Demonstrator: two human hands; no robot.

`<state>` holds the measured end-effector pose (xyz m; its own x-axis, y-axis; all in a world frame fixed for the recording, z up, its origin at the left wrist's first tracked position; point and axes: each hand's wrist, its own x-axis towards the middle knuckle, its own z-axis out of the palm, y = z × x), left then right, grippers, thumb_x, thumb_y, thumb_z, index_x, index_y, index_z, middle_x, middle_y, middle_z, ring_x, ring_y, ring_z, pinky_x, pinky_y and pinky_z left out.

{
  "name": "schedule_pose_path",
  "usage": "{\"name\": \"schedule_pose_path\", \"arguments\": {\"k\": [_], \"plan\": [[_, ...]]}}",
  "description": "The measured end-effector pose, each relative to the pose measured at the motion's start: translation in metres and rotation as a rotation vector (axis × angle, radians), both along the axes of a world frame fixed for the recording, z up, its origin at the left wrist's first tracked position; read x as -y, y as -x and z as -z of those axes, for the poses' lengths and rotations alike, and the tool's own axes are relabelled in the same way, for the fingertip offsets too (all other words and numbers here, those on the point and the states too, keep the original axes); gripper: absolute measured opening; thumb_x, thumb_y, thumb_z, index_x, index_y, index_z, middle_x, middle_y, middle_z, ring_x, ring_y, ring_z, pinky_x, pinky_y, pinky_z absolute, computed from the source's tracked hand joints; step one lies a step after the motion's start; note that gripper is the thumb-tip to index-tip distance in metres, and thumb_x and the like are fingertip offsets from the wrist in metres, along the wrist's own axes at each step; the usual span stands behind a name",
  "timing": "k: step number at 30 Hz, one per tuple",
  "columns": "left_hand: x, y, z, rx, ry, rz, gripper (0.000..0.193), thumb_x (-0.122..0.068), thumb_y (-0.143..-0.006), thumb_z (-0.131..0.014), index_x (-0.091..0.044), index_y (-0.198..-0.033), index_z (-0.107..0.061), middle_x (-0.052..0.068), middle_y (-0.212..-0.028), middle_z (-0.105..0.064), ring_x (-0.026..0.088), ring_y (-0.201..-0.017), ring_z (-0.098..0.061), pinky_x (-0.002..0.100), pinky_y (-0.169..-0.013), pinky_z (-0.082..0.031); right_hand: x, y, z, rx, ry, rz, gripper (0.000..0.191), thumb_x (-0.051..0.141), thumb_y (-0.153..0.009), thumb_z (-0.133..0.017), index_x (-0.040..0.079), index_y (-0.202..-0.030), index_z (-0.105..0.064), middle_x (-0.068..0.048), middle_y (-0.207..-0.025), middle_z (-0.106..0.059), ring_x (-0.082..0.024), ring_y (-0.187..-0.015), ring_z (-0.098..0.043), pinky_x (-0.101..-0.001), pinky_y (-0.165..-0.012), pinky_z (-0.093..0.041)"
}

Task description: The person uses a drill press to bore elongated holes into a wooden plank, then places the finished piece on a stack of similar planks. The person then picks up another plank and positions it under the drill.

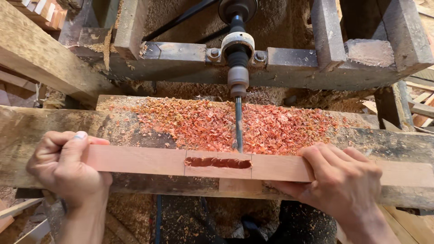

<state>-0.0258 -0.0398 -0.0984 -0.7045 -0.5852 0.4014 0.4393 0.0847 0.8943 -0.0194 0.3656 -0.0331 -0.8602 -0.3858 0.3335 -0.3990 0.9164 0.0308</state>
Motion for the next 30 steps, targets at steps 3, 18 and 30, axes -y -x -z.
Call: {"name": "schedule_pose_path", "arguments": {"k": [3,18,30], "plan": [[0.001,0.0,0.003,-0.019,-0.016,0.002,0.025,0.018,-0.099,-0.054,0.002,-0.079,-0.055,0.012,-0.07,-0.06,0.026,-0.062,-0.069,0.035,-0.057,-0.055,0.002,0.003,-0.003,-0.034,0.025,-0.041,0.058,0.068,-0.063,-0.081,0.012,-0.07,-0.066,-0.005,-0.064,-0.072,-0.019,-0.056,-0.068,-0.0368,-0.056,-0.052],[0.005,-0.004,-0.003,-0.037,0.039,-0.037,0.023,0.006,-0.094,-0.059,-0.003,-0.074,-0.052,0.005,-0.071,-0.059,0.014,-0.063,-0.061,0.029,-0.065,-0.054,0.001,-0.01,-0.011,0.141,-0.016,0.067,0.061,0.074,-0.058,-0.078,0.016,-0.07,-0.063,-0.004,-0.061,-0.07,-0.017,-0.048,-0.064,-0.0357,-0.05,-0.052],[0.002,-0.008,-0.012,0.12,0.322,-0.242,0.029,-0.002,-0.099,-0.064,-0.007,-0.075,-0.05,0.0,-0.072,-0.055,0.012,-0.068,-0.053,0.031,-0.067,-0.046,0.023,-0.021,-0.044,0.12,0.059,0.067,0.073,0.081,-0.057,-0.08,0.013,-0.069,-0.058,-0.006,-0.068,-0.068,-0.023,-0.054,-0.067,-0.0389,-0.051,-0.052]]}}
